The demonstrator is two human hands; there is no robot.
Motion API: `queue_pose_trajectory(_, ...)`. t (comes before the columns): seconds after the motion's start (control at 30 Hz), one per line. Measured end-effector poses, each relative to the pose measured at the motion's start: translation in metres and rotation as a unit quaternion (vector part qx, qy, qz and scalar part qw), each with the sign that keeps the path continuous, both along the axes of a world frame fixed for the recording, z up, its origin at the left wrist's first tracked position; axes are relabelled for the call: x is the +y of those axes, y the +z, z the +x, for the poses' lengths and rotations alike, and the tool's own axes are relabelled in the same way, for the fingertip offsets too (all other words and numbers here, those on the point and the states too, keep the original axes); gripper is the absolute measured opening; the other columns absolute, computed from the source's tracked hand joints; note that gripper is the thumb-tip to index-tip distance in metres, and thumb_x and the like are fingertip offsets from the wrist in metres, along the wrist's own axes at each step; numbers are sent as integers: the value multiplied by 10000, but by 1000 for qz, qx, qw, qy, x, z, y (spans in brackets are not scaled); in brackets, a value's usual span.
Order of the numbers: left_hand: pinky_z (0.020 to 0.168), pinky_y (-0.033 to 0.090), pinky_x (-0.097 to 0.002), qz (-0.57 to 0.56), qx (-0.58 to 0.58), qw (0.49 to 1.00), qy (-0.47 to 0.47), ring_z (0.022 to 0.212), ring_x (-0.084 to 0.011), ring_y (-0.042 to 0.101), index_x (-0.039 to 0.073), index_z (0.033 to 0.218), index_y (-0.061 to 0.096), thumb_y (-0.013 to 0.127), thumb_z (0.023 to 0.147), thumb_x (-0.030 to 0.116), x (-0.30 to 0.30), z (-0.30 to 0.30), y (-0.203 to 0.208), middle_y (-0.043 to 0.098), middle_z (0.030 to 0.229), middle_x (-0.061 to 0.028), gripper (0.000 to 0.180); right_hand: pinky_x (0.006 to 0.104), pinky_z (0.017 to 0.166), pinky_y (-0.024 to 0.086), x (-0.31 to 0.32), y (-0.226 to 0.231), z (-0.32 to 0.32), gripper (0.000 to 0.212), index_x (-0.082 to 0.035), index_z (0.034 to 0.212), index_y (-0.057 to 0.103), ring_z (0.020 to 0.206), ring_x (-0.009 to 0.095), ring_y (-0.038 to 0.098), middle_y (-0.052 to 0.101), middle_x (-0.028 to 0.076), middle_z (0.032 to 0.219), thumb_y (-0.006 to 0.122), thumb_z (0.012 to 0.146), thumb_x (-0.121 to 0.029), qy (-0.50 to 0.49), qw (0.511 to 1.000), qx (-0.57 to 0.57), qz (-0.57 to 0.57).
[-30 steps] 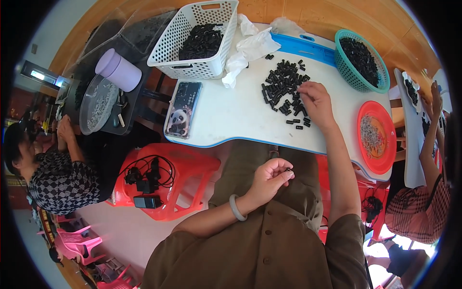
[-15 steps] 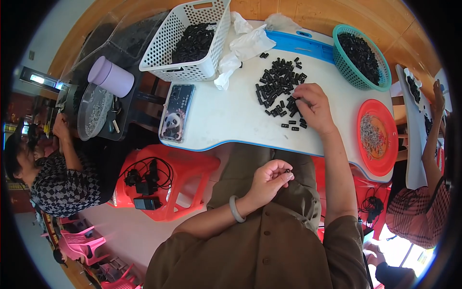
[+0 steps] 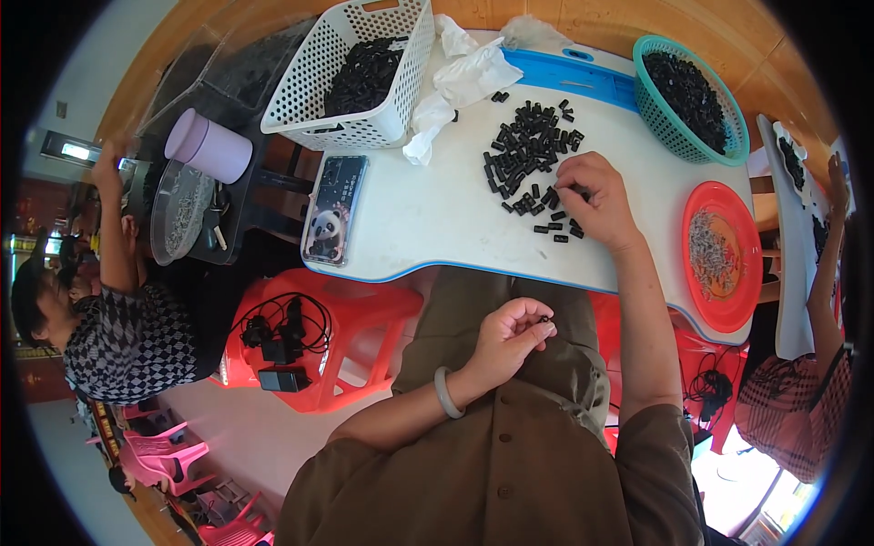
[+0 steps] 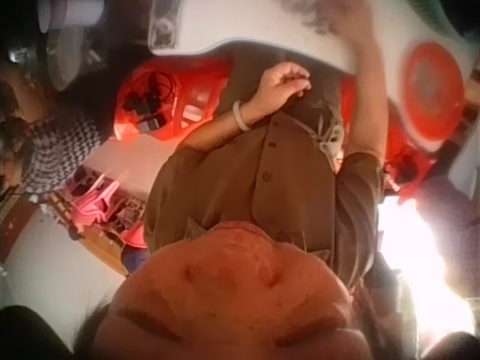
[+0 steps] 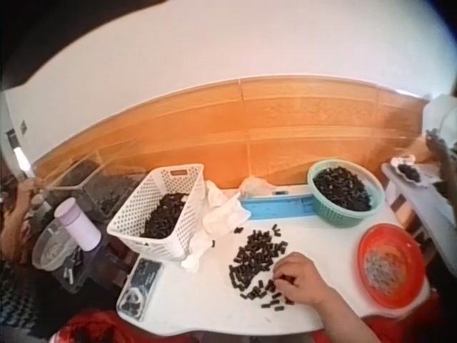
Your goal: The person assembles small metal pins into black plastic housings by hand.
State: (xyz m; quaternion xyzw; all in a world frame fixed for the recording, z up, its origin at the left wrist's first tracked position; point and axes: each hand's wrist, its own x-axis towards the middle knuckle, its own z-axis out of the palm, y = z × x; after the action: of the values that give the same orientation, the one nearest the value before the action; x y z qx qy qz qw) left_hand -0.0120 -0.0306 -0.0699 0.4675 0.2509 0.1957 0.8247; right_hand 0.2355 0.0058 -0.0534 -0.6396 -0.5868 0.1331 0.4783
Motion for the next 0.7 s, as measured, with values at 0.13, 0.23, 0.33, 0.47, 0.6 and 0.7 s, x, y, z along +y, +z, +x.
queue_pose_trajectory(0.13, 633, 481, -204, 2, 3, 1000, 4, 754, -69, 586, 2, 1031, 556, 588, 898, 54, 1, 0, 2, 630, 863, -49, 145, 315, 734, 475, -1, 1, 1, 97, -28, 728, 617, 864, 234, 565, 612, 83, 876, 607, 634, -6, -40, 993, 110, 10)
queue_pose_trajectory(0.23, 634, 480, -205, 2, 1, 1000, 3, 752, -70, 585, 1, 1033, 557, 589, 897, 54, 2, 0, 3, 629, 864, -48, 150, 326, 764, 475, 1, 3, 2, 99, -21, 725, 611, 892, 252, 560, 614, 93, 888, 602, 631, 11, -5, 1000, 11, 22)
queue_pose_trajectory(0.33, 634, 479, -206, 3, 0, 1000, 3, 746, -69, 582, 0, 1035, 557, 592, 895, 56, 1, -1, 4, 629, 864, -49, 155, 331, 795, 471, 1, 5, 1, 105, -16, 722, 607, 914, 267, 556, 615, 103, 896, 597, 627, 28, 6, 992, -127, 12)
queue_pose_trajectory(0.47, 635, 480, -206, 7, -1, 1000, -3, 743, -69, 581, -1, 1036, 556, 593, 893, 55, 1, -1, 1, 628, 864, -50, 158, 317, 806, 442, 2, -2, 5, 114, -9, 746, 591, 940, 238, 545, 607, 86, 931, 560, 656, 53, -4, 998, -55, 5)
queue_pose_trajectory(0.6, 635, 482, -207, 4, 1, 1000, 4, 745, -70, 582, -4, 1033, 559, 593, 891, 52, 3, 0, 2, 627, 866, -50, 156, 316, 785, 468, 3, -9, 9, 178, -21, 768, 610, 908, 250, 572, 619, 103, 902, 511, 660, 81, -48, 998, 14, 38)
queue_pose_trajectory(0.7, 635, 483, -209, 6, 1, 1000, 3, 745, -72, 582, -5, 1030, 560, 592, 891, 50, 4, 3, 3, 627, 866, -52, 152, 307, 780, 468, 3, -12, 13, 178, -17, 775, 611, 887, 240, 577, 617, 101, 894, 501, 675, 80, -82, 995, 29, 39)
